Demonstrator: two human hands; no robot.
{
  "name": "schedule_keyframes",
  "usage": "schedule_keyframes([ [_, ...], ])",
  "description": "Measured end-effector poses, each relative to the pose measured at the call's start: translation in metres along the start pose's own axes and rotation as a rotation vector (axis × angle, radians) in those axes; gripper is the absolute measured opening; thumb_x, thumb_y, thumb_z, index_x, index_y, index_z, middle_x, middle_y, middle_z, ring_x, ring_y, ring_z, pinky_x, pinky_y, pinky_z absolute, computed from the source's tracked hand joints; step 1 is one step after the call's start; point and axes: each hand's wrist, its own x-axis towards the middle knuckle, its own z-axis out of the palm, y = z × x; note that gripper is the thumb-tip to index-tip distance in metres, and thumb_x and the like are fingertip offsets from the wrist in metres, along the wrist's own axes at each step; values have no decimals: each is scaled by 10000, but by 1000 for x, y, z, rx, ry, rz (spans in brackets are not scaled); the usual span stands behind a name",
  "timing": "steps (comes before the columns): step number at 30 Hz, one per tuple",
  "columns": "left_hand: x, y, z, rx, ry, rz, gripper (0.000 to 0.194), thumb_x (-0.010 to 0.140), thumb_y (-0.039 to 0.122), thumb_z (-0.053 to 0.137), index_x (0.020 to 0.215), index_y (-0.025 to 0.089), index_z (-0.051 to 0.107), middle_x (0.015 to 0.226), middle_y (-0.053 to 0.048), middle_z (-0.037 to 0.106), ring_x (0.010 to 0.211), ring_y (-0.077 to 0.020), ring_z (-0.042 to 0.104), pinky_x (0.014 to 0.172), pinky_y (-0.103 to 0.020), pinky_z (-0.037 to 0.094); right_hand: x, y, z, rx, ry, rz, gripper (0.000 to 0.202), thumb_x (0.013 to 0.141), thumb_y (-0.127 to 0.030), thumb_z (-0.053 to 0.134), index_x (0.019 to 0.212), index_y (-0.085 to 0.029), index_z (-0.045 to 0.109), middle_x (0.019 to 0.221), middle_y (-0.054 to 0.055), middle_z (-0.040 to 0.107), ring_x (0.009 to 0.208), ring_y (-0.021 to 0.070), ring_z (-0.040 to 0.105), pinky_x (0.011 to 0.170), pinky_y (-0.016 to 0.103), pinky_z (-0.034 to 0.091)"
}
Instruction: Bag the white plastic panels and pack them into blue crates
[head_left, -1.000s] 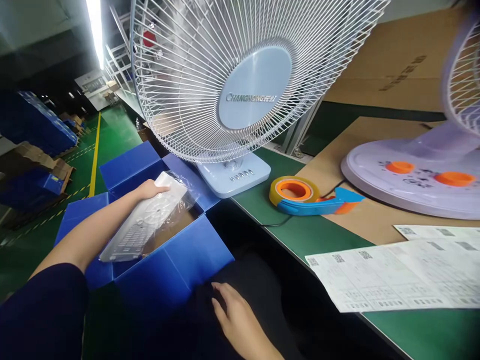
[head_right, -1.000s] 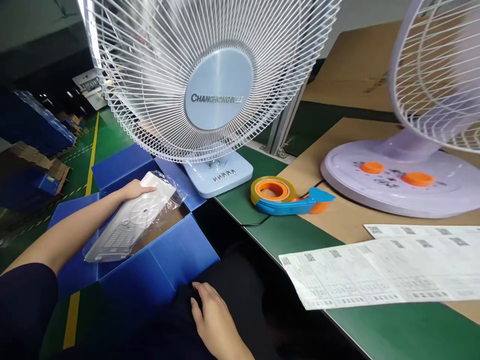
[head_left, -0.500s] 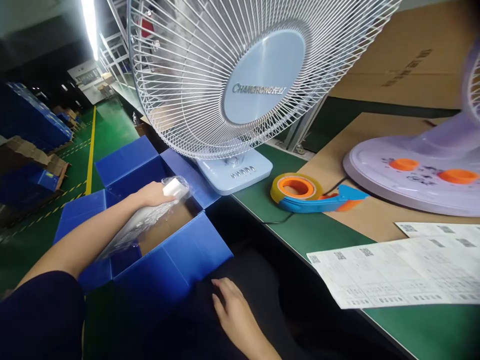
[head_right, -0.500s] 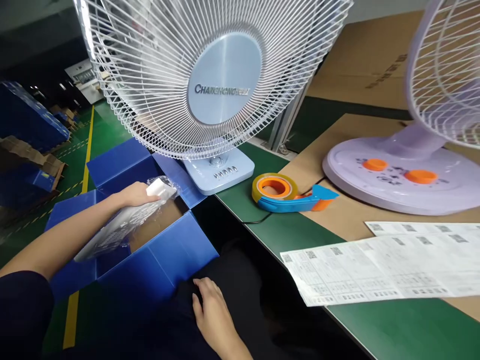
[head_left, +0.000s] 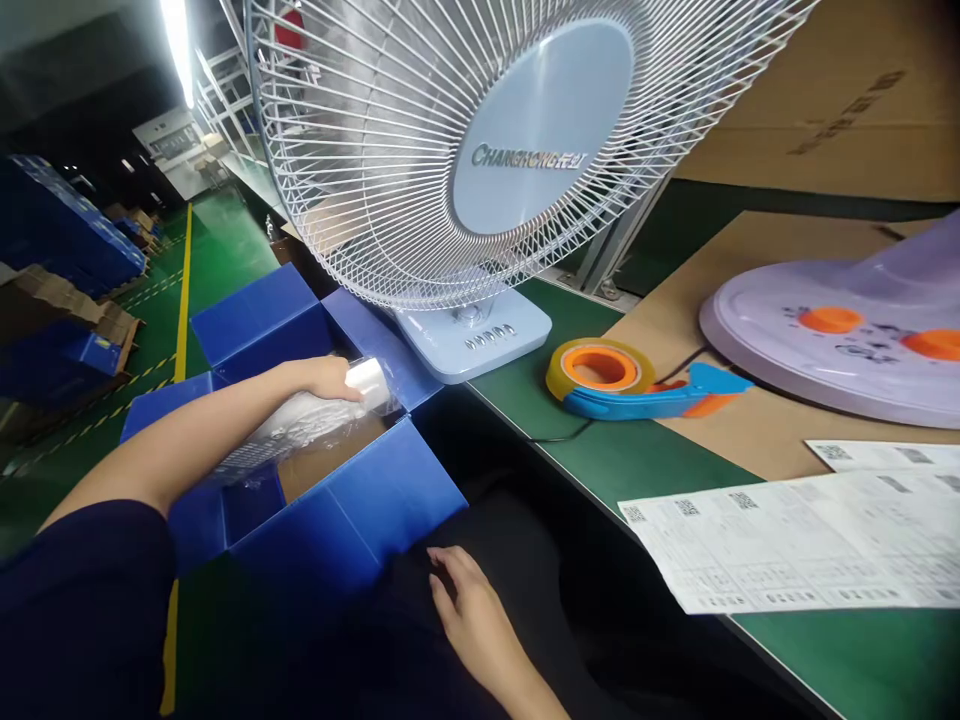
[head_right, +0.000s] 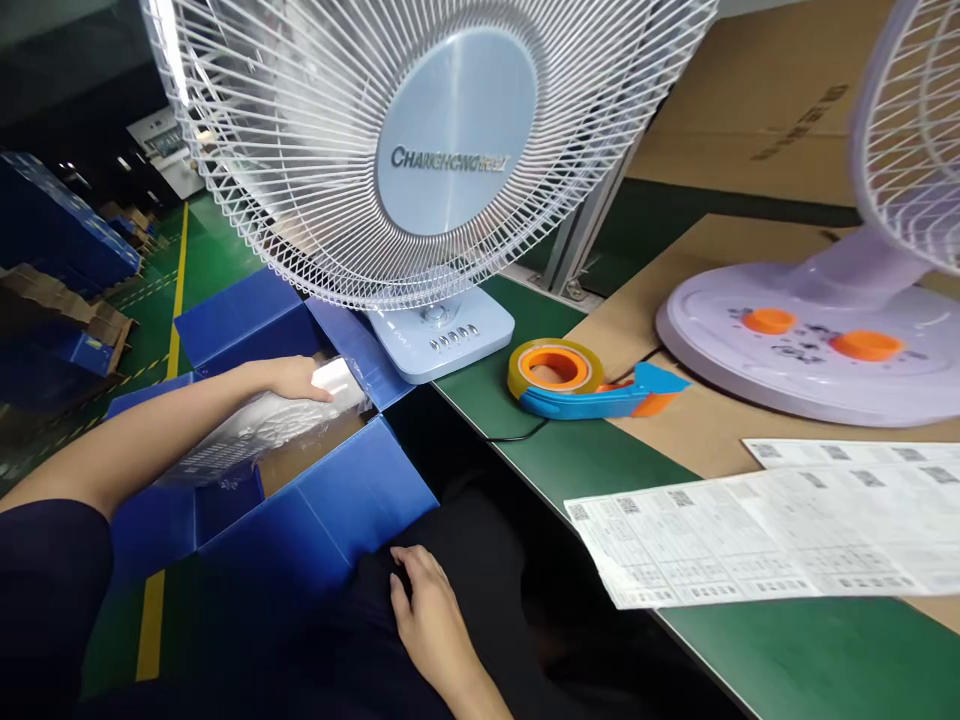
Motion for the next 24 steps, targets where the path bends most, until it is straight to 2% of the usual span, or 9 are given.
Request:
schedule_keyframes([
  [3, 19, 0, 18, -59, -55, 21, 719, 695, 853, 774, 883, 161, 825, 904, -141, 813, 820, -313, 751, 768, -337, 543, 0, 0, -1, 22, 8, 13, 338, 1084, -412, 518, 1287, -251, 734, 1216, 118, 719, 1156, 315, 715, 1071, 491, 597],
  [7, 42, -13, 42, -203, -134, 34, 665, 692, 826, 806, 843, 179, 821, 901, -117, 823, 900, -327, 763, 825, -343, 560, -1, 1, -4, 61, 26, 32, 302, 1080, -412, 530, 1233, -259, 741, 1219, 105, 717, 1126, 305, 721, 1056, 481, 605],
  [11, 64, -28, 68, -430, -210, -74, 667, 648, 778, 872, 951, 185, 829, 1086, -128, 841, 1036, -348, 777, 848, -345, 596, -2, 2, -8, 88, 26, 44, 309, 1089, -422, 527, 1251, -271, 744, 1201, 97, 716, 1085, 297, 721, 1042, 484, 609],
  [14, 80, -32, 92, -606, -254, -173, 732, 565, 730, 949, 1020, 173, 814, 1208, -160, 825, 1109, -366, 778, 861, -348, 617, -2, 3, -9, 113, 29, 52, 308, 1097, -426, 520, 1240, -269, 743, 1185, 97, 712, 1066, 292, 722, 1030, 470, 611],
  [20, 111, -28, 146, -712, -272, -231, 755, 554, 697, 976, 1021, 138, 776, 1081, -200, 839, 1011, -379, 806, 828, -380, 646, -2, 9, -9, 167, 37, 57, 317, 1120, -445, 503, 1241, -265, 735, 1170, 100, 702, 1111, 279, 709, 995, 419, 605],
  [24, 133, -32, 169, -766, -280, -253, 682, 586, 667, 976, 979, 151, 767, 976, -192, 843, 894, -383, 820, 772, -413, 667, -1, 14, -8, 195, 40, 53, 335, 1138, -466, 481, 1242, -266, 728, 1141, 84, 695, 1076, 253, 709, 966, 390, 597],
])
